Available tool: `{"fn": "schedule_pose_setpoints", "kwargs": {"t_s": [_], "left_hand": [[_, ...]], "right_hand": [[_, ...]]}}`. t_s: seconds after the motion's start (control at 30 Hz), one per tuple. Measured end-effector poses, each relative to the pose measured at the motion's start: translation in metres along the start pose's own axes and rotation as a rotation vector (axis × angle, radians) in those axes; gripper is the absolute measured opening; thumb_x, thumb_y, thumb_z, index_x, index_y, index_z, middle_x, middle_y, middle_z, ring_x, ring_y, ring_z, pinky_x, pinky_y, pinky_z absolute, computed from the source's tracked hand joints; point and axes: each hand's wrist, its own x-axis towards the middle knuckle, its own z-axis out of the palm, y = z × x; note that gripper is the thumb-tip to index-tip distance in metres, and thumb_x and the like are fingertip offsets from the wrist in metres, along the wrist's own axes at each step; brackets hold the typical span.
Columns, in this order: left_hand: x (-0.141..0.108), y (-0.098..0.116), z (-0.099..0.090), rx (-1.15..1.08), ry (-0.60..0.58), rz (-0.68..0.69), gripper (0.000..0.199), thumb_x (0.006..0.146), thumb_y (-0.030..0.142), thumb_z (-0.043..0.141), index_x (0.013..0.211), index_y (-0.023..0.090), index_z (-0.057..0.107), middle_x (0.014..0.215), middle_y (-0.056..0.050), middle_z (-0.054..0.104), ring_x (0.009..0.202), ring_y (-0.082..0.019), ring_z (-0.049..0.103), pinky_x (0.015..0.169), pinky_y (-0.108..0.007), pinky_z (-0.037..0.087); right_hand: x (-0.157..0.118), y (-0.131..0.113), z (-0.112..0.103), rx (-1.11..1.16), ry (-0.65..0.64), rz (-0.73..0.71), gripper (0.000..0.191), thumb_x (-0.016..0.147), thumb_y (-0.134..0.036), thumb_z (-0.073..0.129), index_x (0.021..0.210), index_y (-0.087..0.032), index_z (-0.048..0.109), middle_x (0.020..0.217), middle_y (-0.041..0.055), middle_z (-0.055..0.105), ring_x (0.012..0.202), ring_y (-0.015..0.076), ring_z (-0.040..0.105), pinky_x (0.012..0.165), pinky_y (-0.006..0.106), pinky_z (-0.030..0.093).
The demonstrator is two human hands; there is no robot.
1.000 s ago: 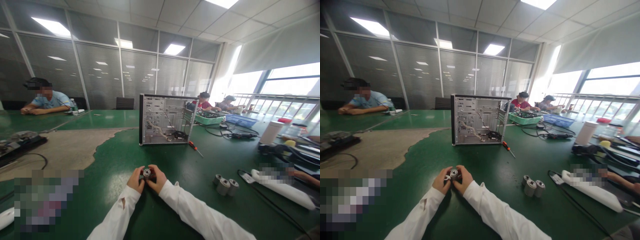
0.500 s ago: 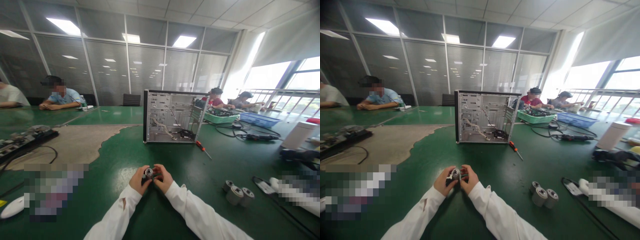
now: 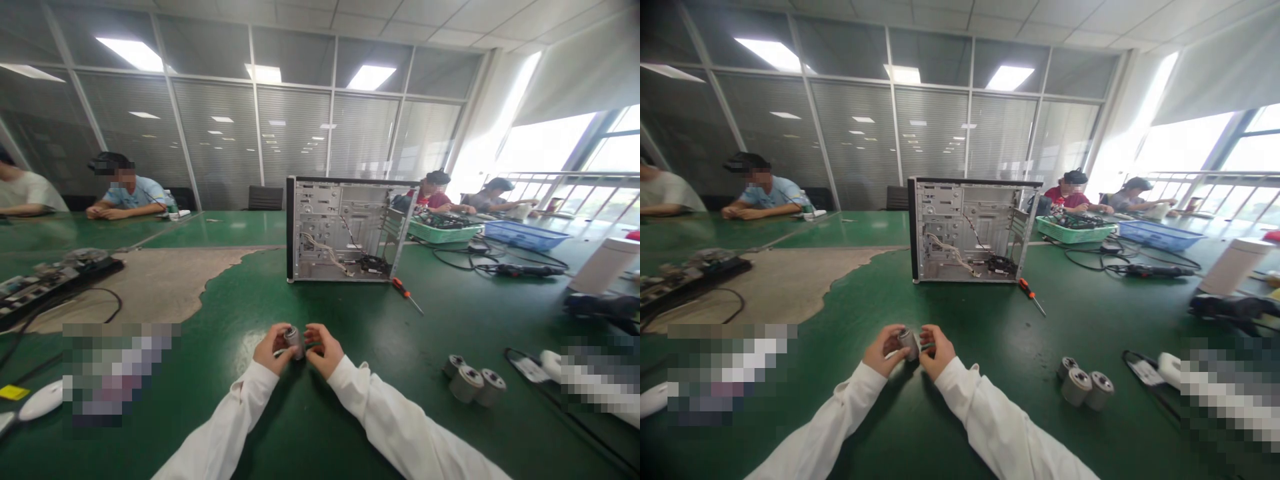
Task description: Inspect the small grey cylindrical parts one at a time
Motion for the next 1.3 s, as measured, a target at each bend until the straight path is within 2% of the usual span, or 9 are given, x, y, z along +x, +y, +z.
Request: {"fn": "schedule_pose_setpoints", "kwargs": {"t_s": [0.1,0.23,0.47,0.63,0.93,1.07,1.3], "left_hand": [[0.003,-0.003,0.000,-0.172,0.026,-0.065,0.042,0.060,0.026,0.058,0.097,0.016,0.040,0.083,-0.005,0.057,0.072,-0.016,0.060,0.068,-0.031,0.048],[0.006,-0.006,-0.003,-0.285,0.087,-0.130,0.046,0.057,0.030,0.062,0.096,0.015,0.041,0.079,-0.005,0.058,0.070,-0.016,0.060,0.068,-0.032,0.048],[0.011,-0.003,-0.005,-0.541,0.229,-0.342,0.054,0.046,0.034,0.070,0.090,0.016,0.045,0.070,0.000,0.056,0.061,-0.014,0.059,0.055,-0.026,0.050],[0.013,-0.002,-0.004,-0.730,0.307,-0.464,0.051,0.042,0.031,0.074,0.083,0.016,0.047,0.067,0.000,0.057,0.056,-0.013,0.059,0.052,-0.025,0.050],[0.014,0.003,-0.006,-0.847,0.223,-0.652,0.022,0.063,0.008,0.062,0.079,0.012,0.047,0.062,-0.003,0.063,0.052,-0.012,0.061,0.050,-0.021,0.050],[0.012,0.003,-0.005,-0.885,0.171,-0.654,0.025,0.061,0.006,0.063,0.080,0.011,0.048,0.064,-0.004,0.064,0.055,-0.013,0.062,0.052,-0.021,0.051],[0.007,0.005,-0.004,-0.914,0.097,-0.607,0.034,0.053,0.008,0.069,0.081,0.011,0.051,0.069,-0.004,0.064,0.061,-0.015,0.062,0.055,-0.020,0.051]], "right_hand": [[0.000,0.001,0.000,-0.002,0.001,-0.003,0.050,0.056,-0.001,0.044,0.102,-0.021,0.040,0.091,0.0044,0.052,0.078,0.0138,0.054,0.060,0.027,0.048],[0.000,0.002,0.000,-0.004,0.001,-0.005,0.050,0.055,-0.001,0.044,0.101,-0.020,0.041,0.090,0.0043,0.053,0.077,0.0137,0.054,0.060,0.027,0.048],[0.000,0.004,0.002,0.010,0.007,0.007,0.050,0.055,-0.001,0.043,0.100,-0.020,0.041,0.089,0.0039,0.053,0.076,0.0129,0.054,0.059,0.025,0.047],[-0.001,0.000,0.000,0.020,-0.007,-0.020,0.049,0.056,-0.003,0.046,0.102,-0.019,0.040,0.089,0.0049,0.054,0.075,0.0134,0.054,0.058,0.025,0.047],[-0.009,-0.025,-0.001,-0.046,-0.064,-0.222,0.046,0.060,-0.004,0.047,0.103,-0.019,0.040,0.087,0.0043,0.055,0.074,0.0130,0.054,0.060,0.025,0.048],[-0.014,-0.033,-0.001,-0.140,-0.078,-0.298,0.038,0.060,-0.004,0.047,0.095,-0.019,0.045,0.083,0.0030,0.055,0.071,0.0125,0.053,0.061,0.025,0.047],[-0.017,-0.038,-0.003,-0.199,-0.079,-0.322,0.035,0.060,-0.003,0.044,0.091,-0.019,0.046,0.080,0.0020,0.054,0.067,0.0113,0.052,0.061,0.024,0.046]]}}
